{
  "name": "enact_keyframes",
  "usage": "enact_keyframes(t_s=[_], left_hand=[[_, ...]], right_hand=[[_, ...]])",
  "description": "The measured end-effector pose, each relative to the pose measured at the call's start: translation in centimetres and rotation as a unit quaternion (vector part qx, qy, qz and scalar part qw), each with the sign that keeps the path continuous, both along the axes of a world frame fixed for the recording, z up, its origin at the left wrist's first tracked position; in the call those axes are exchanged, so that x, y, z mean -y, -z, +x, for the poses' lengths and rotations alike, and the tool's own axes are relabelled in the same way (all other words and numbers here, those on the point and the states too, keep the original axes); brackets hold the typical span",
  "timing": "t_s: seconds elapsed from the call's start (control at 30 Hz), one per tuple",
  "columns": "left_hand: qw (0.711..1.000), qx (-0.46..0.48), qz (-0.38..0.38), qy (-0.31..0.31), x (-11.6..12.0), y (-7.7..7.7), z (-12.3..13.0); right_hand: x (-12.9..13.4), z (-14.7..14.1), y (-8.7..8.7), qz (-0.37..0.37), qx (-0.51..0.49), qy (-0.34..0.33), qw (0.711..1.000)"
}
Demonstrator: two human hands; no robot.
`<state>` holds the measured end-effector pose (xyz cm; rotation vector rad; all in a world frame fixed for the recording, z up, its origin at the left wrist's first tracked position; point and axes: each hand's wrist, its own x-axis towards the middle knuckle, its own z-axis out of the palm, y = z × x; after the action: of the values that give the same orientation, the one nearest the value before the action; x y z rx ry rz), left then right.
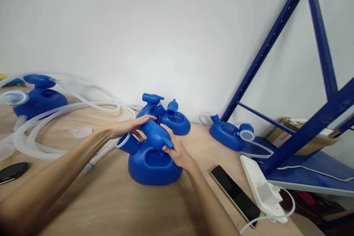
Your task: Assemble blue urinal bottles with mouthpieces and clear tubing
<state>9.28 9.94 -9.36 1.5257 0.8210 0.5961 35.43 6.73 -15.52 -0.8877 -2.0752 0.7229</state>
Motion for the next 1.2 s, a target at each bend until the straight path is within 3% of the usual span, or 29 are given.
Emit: enact_keyframes(t_s=[0.1, 0.2, 0.33, 0.43, 0.57, 0.67, 0.77, 0.9, 1.1, 1.2], left_hand=[[0.998, 0.022, 0.050, 0.020, -0.4, -0.3, -1.1], [0.984, 0.019, 0.176, 0.013, -0.1, -1.6, -2.1], [0.921, -0.076, 0.374, -0.076, 1.9, -3.9, -2.0], [0.874, -0.072, 0.454, -0.155, 3.8, -4.7, -0.8], [0.880, 0.020, 0.438, -0.182, 6.2, -4.6, 1.0], [0.882, 0.099, 0.428, -0.173, 7.9, -4.6, 1.8], [0.875, 0.137, 0.436, -0.160, 9.2, -4.7, 2.0], [0.862, 0.125, 0.468, -0.149, 9.6, -4.4, 1.9], [0.895, -0.005, 0.425, -0.137, 8.6, -4.9, 0.9], [0.902, -0.094, 0.397, -0.144, 7.7, -5.9, -1.2]], right_hand=[[0.2, -0.3, -0.4, -0.033, 0.020, 0.012, 0.999], [0.3, -0.6, -0.5, -0.056, 0.033, 0.035, 0.997], [-0.1, -0.6, -0.4, -0.026, -0.011, 0.042, 0.999], [0.1, -0.5, -0.9, 0.055, -0.057, 0.061, 0.995], [2.1, -1.6, -2.7, 0.163, -0.138, 0.134, 0.968], [4.4, -3.0, -4.0, 0.189, -0.186, 0.172, 0.949], [5.6, -3.9, -4.8, 0.140, -0.220, 0.154, 0.953], [5.2, -3.5, -5.4, 0.055, -0.268, 0.108, 0.956], [4.9, -2.2, -7.7, -0.057, -0.217, 0.067, 0.972], [4.8, -2.4, -7.9, -0.097, -0.212, 0.076, 0.970]])
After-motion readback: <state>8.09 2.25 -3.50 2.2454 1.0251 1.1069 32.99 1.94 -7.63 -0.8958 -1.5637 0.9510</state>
